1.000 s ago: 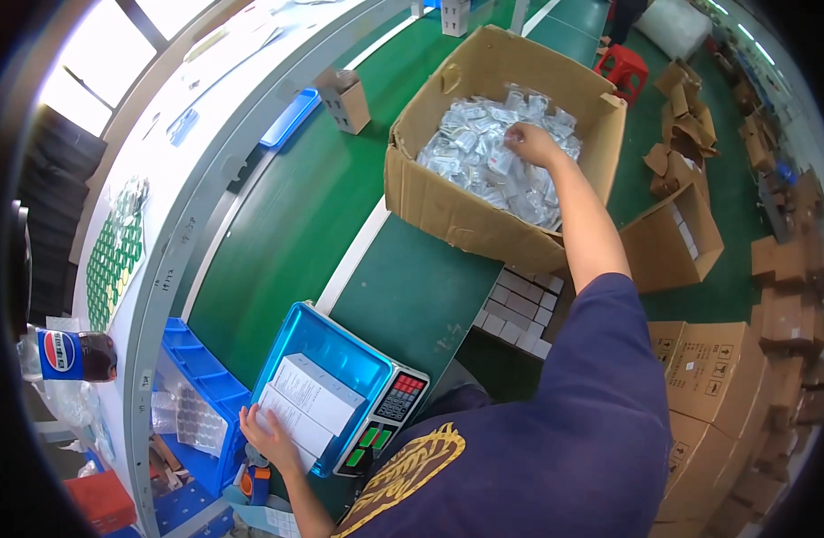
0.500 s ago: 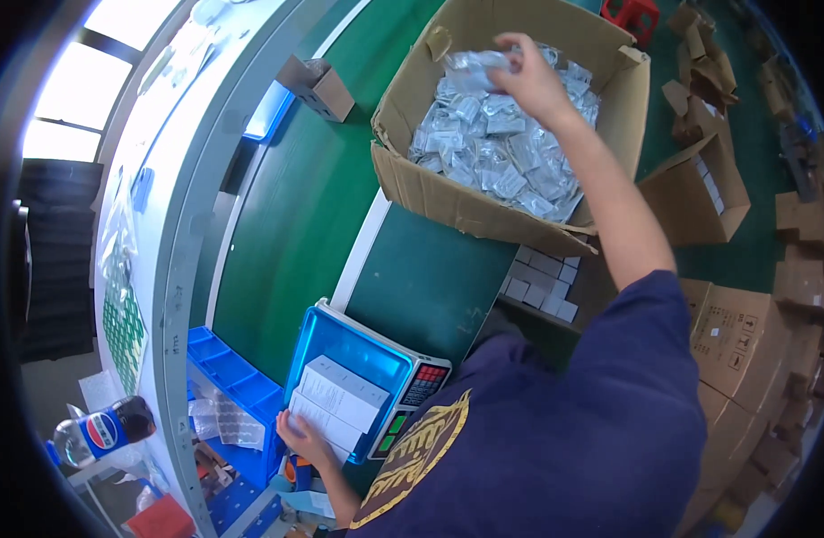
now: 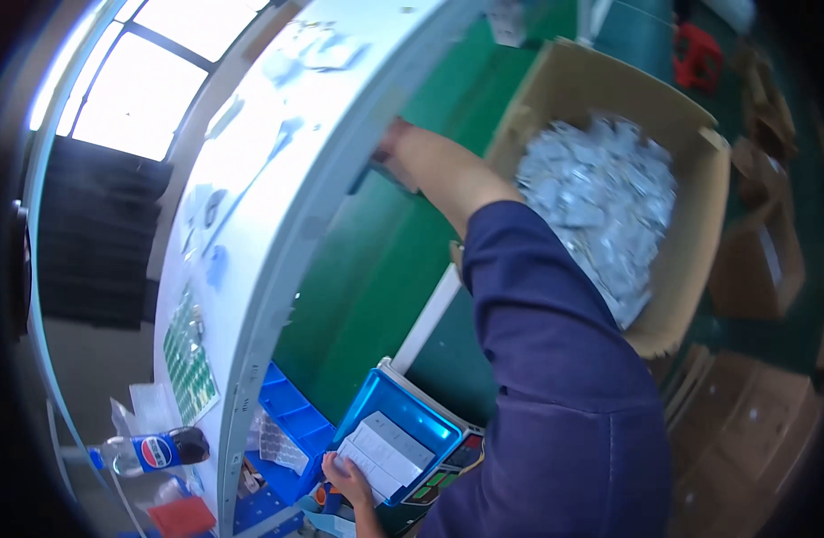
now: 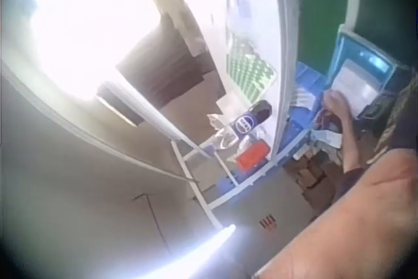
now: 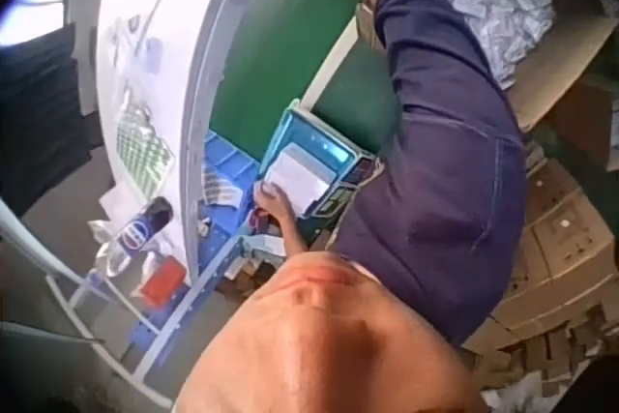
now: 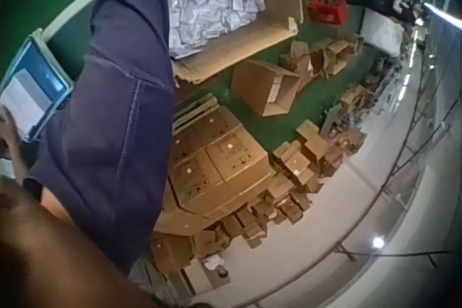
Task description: Packing plastic components into small boxes, checking their weight on a digital scale, and organizing them into larger shipping cartons on a factory assembly line.
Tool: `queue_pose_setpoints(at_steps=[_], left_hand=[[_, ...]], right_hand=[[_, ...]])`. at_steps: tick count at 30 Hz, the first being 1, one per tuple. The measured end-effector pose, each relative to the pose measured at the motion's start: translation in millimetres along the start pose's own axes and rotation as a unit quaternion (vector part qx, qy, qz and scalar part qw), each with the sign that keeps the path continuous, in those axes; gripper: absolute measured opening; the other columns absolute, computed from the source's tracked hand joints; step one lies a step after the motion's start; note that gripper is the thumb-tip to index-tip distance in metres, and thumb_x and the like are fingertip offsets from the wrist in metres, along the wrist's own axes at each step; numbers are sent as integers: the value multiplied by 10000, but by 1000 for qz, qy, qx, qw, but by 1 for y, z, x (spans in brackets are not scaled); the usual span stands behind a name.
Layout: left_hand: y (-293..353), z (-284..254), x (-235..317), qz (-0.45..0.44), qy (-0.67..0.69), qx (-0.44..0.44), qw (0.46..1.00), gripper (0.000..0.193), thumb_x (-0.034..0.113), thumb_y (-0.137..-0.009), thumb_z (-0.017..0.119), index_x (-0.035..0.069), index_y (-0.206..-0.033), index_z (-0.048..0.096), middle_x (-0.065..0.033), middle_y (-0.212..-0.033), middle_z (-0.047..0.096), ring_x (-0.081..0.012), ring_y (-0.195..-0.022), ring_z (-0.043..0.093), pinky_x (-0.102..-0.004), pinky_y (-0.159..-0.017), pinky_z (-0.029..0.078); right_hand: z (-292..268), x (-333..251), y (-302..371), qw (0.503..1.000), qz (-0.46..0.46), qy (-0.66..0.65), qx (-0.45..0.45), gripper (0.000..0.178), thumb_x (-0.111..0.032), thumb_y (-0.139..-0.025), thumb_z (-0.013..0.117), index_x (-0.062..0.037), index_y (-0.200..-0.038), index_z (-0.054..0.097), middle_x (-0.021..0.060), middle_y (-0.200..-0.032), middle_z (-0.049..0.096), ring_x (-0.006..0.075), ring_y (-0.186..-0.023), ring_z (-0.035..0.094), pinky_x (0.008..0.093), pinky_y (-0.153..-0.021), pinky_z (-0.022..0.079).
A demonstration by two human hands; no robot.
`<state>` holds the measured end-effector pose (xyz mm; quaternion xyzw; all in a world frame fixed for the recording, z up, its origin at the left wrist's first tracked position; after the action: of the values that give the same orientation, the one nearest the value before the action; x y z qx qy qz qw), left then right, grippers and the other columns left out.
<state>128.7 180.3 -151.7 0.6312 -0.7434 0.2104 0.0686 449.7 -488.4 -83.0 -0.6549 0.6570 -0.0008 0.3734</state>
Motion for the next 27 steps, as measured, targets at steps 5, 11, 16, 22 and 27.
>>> queue_pose_setpoints(at_steps=[5,11,16,22,27], left_hand=[[-5,4,0,-12,-10,-21,1000,308,107,-884,604,8,-1165,523,-190,-1265,527,-355,-1260,453,-442,-1105,302],[-8,5,-1,-23,-15,-5,1000,311,169,-866,628,27,-1131,551,-193,-1239,546,-373,-1231,483,-480,-1084,333],[-10,3,6,-24,-9,0,1000,335,163,-857,644,21,-1143,542,-196,-1273,524,-384,-1242,473,-493,-1096,317],[-23,-23,71,36,-6,82,996,376,38,-825,649,18,-1180,530,-198,-1379,455,-414,-1333,406,-527,-1115,287],[-52,14,200,-20,275,-85,957,634,85,-819,702,-3,-1390,442,-192,-1494,386,-337,-1392,366,-416,-1144,287]], right_hand=[[32,-21,8,992,-89,-89,15,355,-222,-831,621,-121,-1168,668,131,-1212,658,305,-1071,644,395,-879,527],[73,-21,34,975,-127,-181,23,314,-194,-841,609,-103,-1133,682,137,-1196,663,301,-1063,647,401,-868,529],[89,-28,47,957,-150,-245,44,284,-171,-850,598,-89,-1104,694,142,-1183,667,297,-1056,650,406,-859,530],[76,-84,73,927,-211,-301,81,253,-144,-860,585,-71,-1069,708,149,-1167,672,293,-1048,653,412,-848,532],[14,-233,176,939,-175,195,-222,197,-127,-801,612,-52,-961,700,147,-991,678,274,-900,672,396,-737,535]])
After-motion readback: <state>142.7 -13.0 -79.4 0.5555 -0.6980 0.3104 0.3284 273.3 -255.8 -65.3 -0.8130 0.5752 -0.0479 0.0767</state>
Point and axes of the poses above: each hand's wrist, its own y-axis away from the middle knuckle, its own z-axis out of the palm, x = y × z, the point moved 8 cm from there along -y, towards the middle knuckle
